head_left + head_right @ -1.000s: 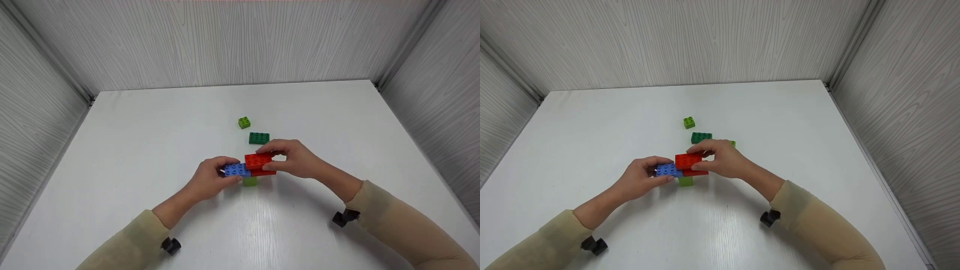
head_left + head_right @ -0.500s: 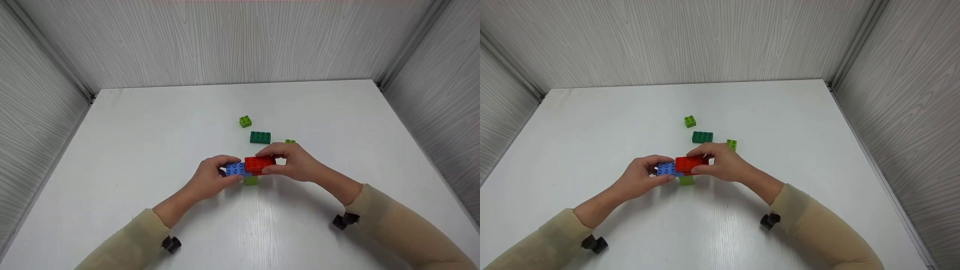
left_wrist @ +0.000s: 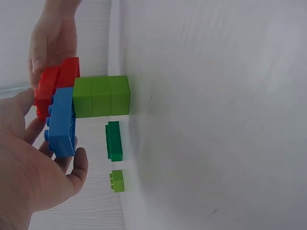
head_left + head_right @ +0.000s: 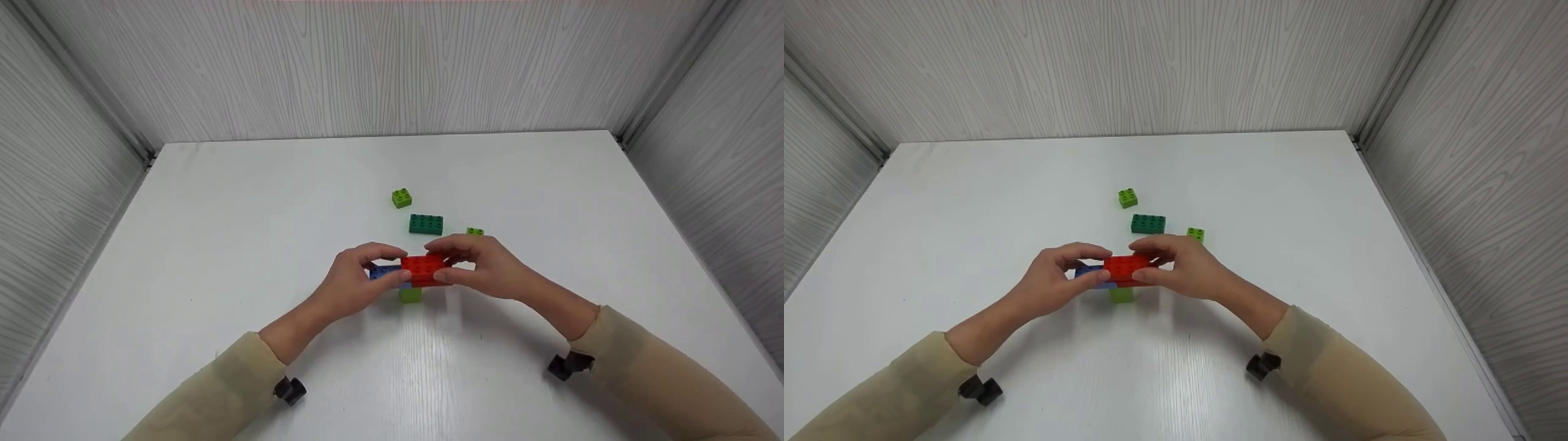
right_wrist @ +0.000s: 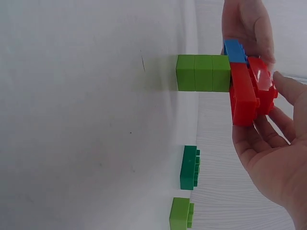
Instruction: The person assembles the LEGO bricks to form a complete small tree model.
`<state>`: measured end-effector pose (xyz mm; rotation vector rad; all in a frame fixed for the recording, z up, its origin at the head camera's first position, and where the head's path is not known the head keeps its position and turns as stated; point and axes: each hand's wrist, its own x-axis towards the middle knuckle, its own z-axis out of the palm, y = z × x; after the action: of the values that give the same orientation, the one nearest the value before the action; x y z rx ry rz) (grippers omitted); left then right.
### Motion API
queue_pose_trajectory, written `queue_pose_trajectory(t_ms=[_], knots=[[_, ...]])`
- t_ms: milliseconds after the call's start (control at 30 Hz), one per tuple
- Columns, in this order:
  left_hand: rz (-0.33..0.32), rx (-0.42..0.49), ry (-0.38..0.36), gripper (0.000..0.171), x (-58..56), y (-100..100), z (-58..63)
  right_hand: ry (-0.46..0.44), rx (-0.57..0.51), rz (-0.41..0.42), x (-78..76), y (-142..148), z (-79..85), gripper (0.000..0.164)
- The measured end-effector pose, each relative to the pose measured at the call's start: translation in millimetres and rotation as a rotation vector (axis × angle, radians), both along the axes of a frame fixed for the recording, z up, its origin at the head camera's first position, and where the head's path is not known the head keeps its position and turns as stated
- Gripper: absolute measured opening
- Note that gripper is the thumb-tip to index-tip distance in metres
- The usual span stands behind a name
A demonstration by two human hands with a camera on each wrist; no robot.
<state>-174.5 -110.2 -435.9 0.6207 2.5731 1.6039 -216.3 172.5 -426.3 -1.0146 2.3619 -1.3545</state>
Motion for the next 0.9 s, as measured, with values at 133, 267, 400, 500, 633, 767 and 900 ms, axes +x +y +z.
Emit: queue_pose_trajectory(t_ms=[133, 267, 400, 500, 633, 767, 900], knots=[[-0.011, 0.026, -0.038, 0.035, -1.7, -0.9, -1.5, -0.055, -0.004, -0.026, 1.1, 2.2, -2.3, 0.042], [-0.034, 0.058, -0.074, 0.033, -4.0, -1.2, -1.6, -0.107, -0.020, -0.043, 1.9, 2.6, -4.6, 0.040], [-0.049, 0.075, -0.090, 0.031, -5.7, -1.8, -1.7, -0.144, -0.059, -0.036, 2.4, 2.2, -6.6, 0.037], [-0.055, 0.084, -0.100, 0.031, -7.1, -2.0, -2.3, -0.157, -0.074, -0.037, 2.9, 2.1, -6.2, 0.037], [-0.052, 0.079, -0.106, 0.031, -8.0, -1.7, -2.4, -0.166, -0.077, -0.046, 2.5, 3.0, -7.2, 0.036], [-0.052, 0.073, -0.109, 0.032, -6.8, -1.9, -1.9, -0.167, -0.090, -0.040, 2.5, 3.3, -9.8, 0.036], [-0.060, 0.075, -0.113, 0.032, -5.6, -2.6, -1.6, -0.156, -0.096, -0.032, 3.9, 2.4, -10.8, 0.036]])
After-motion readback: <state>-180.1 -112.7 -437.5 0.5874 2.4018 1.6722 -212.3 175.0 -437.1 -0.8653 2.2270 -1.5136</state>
